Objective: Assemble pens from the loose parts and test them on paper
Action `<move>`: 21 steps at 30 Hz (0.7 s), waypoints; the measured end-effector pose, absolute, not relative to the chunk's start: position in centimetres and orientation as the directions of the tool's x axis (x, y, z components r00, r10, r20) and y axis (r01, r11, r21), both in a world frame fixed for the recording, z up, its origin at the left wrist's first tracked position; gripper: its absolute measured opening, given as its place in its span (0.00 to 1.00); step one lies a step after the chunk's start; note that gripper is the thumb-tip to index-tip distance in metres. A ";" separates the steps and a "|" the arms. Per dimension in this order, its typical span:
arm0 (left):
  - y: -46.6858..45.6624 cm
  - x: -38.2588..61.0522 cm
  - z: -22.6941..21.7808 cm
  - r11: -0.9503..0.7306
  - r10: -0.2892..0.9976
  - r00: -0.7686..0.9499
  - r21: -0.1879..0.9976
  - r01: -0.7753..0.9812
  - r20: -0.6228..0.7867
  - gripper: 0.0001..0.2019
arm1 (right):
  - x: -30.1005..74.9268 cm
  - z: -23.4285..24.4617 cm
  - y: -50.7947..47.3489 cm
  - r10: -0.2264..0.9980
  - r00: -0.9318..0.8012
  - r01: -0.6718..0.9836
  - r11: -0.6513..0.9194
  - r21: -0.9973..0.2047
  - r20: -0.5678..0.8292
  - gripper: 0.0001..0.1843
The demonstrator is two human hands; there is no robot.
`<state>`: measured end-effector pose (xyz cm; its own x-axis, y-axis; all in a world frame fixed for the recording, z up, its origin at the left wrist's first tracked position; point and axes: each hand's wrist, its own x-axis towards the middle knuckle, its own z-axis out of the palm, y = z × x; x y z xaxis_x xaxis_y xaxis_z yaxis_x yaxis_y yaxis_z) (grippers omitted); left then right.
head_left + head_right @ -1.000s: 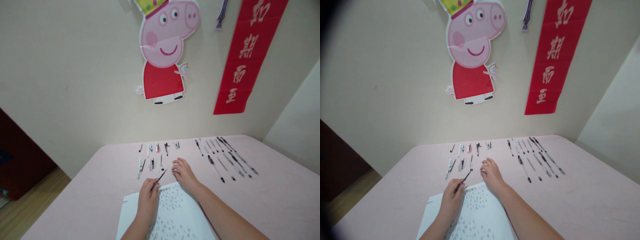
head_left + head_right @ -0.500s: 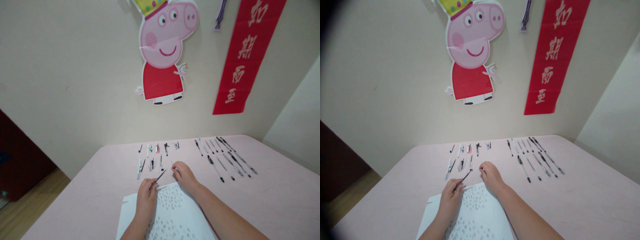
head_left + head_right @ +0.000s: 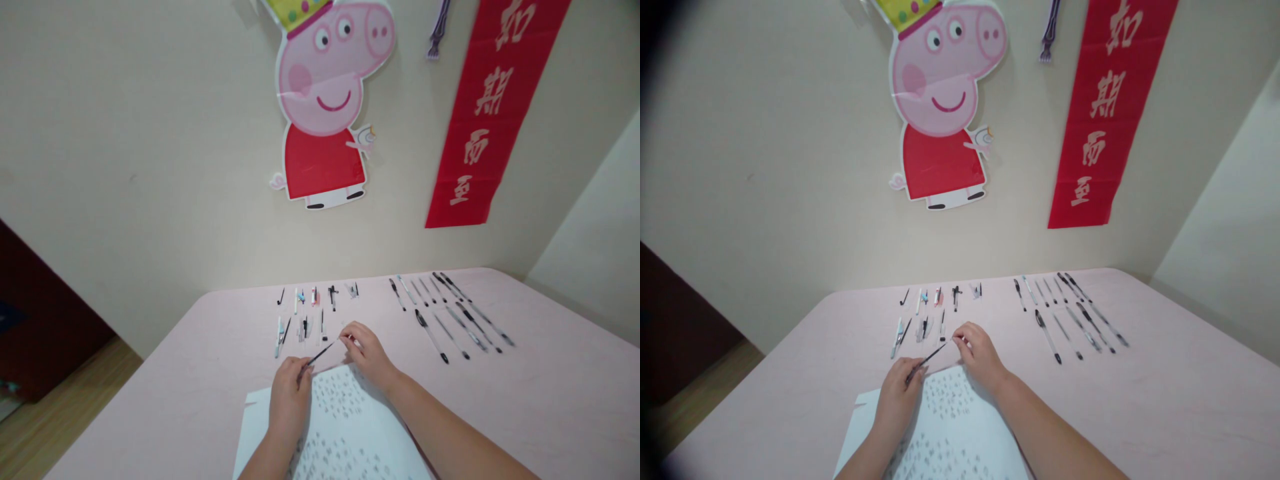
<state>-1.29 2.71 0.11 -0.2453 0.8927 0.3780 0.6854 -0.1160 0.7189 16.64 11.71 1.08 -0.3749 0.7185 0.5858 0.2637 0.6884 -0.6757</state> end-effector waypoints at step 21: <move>2.7 -1.4 -0.2 -0.124 0.893 -0.241 0.722 0.681 0.380 0.10 | 16.4 1.3 11.2 0.741 -0.426 0.223 0.643 -0.733 0.520 0.07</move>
<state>-1.38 2.75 -0.16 -0.2405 0.8930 0.3805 0.6812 -0.1239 0.7215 16.41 11.20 1.30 -0.4260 0.7406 0.5197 0.2233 0.6427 -0.7329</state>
